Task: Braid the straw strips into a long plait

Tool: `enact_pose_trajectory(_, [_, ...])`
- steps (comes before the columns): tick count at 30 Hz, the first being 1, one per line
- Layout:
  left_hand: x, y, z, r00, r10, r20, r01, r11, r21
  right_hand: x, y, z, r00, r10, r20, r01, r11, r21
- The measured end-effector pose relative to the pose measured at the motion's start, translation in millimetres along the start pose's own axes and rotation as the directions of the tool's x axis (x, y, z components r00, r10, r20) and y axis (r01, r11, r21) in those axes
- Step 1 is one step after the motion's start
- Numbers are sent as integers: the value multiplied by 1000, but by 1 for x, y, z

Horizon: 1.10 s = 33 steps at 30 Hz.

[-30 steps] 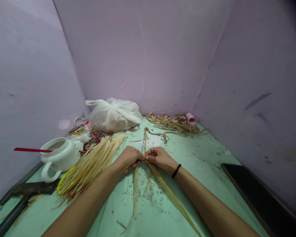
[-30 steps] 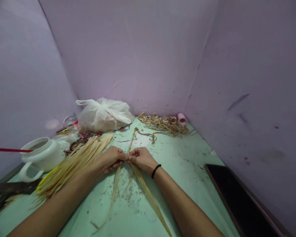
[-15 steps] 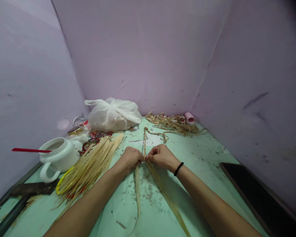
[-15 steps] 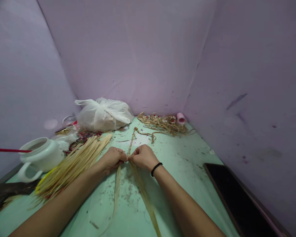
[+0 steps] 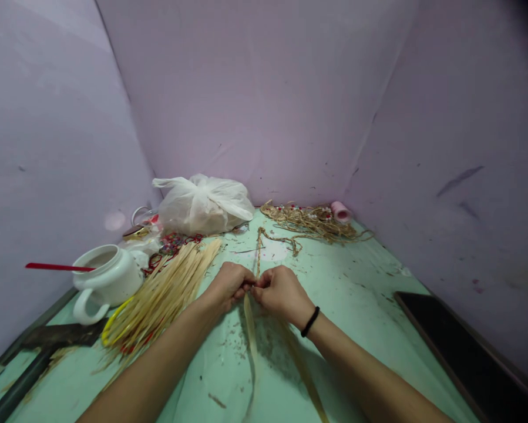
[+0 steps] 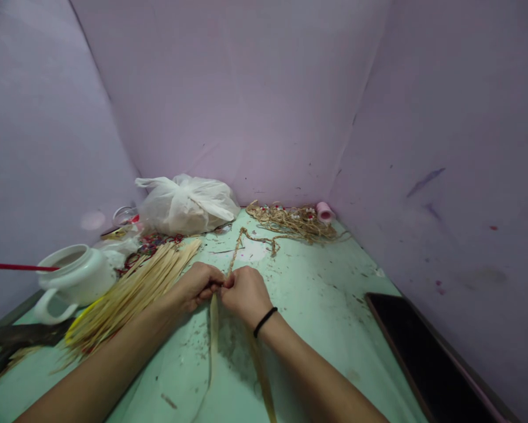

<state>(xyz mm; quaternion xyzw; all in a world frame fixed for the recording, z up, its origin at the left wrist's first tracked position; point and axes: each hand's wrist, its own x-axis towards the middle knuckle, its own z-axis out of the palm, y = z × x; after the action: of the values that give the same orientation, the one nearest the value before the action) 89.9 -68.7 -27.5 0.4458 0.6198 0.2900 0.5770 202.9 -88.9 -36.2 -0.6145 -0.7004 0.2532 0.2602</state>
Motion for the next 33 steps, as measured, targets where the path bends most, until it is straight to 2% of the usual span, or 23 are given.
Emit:
enact_pose_trajectory(3, [0,1,-3,997,74,8,-74,995,59,-3,-3,2,999,-24,26,23,999,22])
enact_pose_trajectory(7, [6,-2,-16,982,94,166,-119,982,148,3,-1,-11,976,-62,210,25,985,172])
enact_pose_trajectory(8, [8,-3,-19,974,89,210,-122,981,150,6,1,-17,978,-44,203,1,978,209])
enact_pose_trajectory(10, [11,-4,-25,957,84,276,-124,983,132,12,9,-28,994,29,109,-57,965,255])
enact_pose_trajectory(12, [15,-7,-28,948,75,310,-115,987,112,15,18,-34,988,102,113,-129,954,270])
enact_pose_trajectory(16, [21,-14,-26,943,52,329,-92,990,107,0,35,-32,950,135,282,-228,915,332])
enact_pose_trajectory(18, [23,-16,-24,942,61,330,-103,988,113,-12,40,-29,930,90,357,-223,909,352])
enact_pose_trajectory(21, [22,-17,-23,945,74,319,-116,986,116,-28,44,-29,894,42,446,-189,938,291])
enact_pose_trajectory(25, [20,-15,-23,939,78,336,-122,986,111,-35,47,-35,816,14,578,-179,957,230])
enact_pose_trajectory(28, [20,-15,-23,933,74,353,-123,985,118,-35,50,-36,793,12,609,-194,953,233])
enact_pose_trajectory(33, [20,-15,-21,932,74,354,-135,979,152,-35,54,-31,796,44,604,-203,959,198])
